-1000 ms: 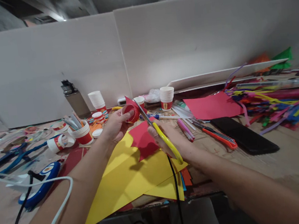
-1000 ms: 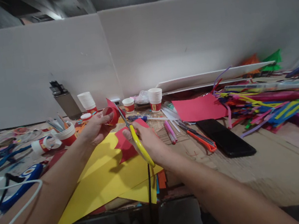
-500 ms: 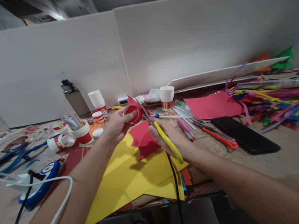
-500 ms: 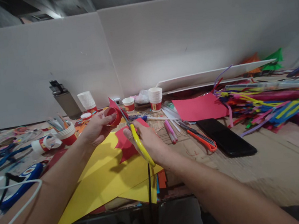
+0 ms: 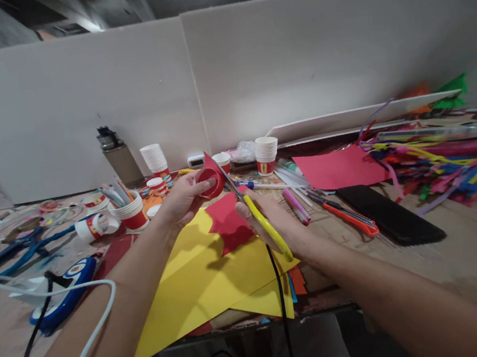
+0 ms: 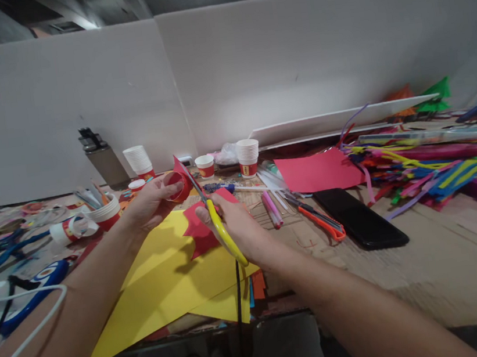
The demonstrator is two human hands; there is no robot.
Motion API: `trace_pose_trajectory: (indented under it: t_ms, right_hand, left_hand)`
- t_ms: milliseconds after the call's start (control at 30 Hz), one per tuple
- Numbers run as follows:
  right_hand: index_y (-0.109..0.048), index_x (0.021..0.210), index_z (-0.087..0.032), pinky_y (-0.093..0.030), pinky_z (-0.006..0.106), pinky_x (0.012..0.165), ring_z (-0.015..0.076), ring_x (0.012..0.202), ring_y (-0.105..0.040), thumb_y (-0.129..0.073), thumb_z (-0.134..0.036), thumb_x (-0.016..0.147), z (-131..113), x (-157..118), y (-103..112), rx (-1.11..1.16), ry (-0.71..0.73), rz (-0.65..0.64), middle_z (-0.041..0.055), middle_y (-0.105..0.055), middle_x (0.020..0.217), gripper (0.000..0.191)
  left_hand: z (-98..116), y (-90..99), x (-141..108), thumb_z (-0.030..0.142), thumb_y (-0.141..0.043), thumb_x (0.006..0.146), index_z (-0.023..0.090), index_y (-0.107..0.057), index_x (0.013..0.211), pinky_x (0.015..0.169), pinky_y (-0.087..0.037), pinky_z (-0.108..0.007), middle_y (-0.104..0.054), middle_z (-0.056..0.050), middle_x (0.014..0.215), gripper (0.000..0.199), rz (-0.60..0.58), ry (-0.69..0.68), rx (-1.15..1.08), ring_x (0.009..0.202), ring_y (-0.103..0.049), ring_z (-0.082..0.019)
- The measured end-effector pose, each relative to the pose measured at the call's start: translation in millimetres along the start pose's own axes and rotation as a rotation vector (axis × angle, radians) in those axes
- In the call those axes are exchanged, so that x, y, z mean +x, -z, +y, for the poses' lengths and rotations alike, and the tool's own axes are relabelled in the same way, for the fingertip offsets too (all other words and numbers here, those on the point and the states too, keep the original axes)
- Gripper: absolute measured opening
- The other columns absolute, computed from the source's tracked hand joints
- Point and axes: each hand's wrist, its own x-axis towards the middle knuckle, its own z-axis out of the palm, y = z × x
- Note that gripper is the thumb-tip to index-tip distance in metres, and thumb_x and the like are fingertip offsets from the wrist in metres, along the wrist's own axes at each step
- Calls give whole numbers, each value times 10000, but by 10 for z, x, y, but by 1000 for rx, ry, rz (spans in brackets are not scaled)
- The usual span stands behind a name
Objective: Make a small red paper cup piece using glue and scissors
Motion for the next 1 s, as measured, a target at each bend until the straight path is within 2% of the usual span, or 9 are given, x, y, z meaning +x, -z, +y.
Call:
trace_pose_trajectory:
  t_ms: [267,433,500,733,1000]
  right_hand:
    - [-472,799,-224,-334,279,579,140,631,-440,-421,-532,912,10,6,-8,-4,4,21,-24,-494,686,332]
    - [-436,773,-227,-311,265,556,133,620,-418,-449,-494,906,-9,0,-15,-1,-19,21,-32,-463,671,299]
    - [-437,780,-230,-308,259,548,133,618,-413,-471,-478,895,-27,-1,-15,15,-29,16,-33,-462,673,276]
    - [-401,740,-227,-294,252,532,132,619,-393,-485,-516,873,-59,5,-24,28,-67,38,-31,-425,664,329]
    - [-476,849,-211,-337,266,545,137,624,-433,-389,-541,913,-19,12,-9,23,-19,-17,-15,-487,695,347]
  left_hand:
    - [8,-18,3,98,-744,653,120,-678,824,598,-508,-170,-688,-13,724,185,21,20,-32,597,-615,-75]
    - [-53,-99,10,101,-688,693,132,-665,817,534,-518,-182,-675,3,685,130,217,15,-139,570,-612,-82]
    - [-80,-139,1,102,-688,700,141,-658,825,545,-529,-189,-676,9,692,134,257,4,-162,574,-614,-81]
    - [-89,-166,-12,123,-746,670,148,-638,811,501,-498,-167,-659,24,678,180,218,-18,-144,565,-602,-76]
    - [-47,-68,16,125,-780,615,131,-637,813,474,-494,-184,-655,24,671,244,189,5,-76,518,-570,-77]
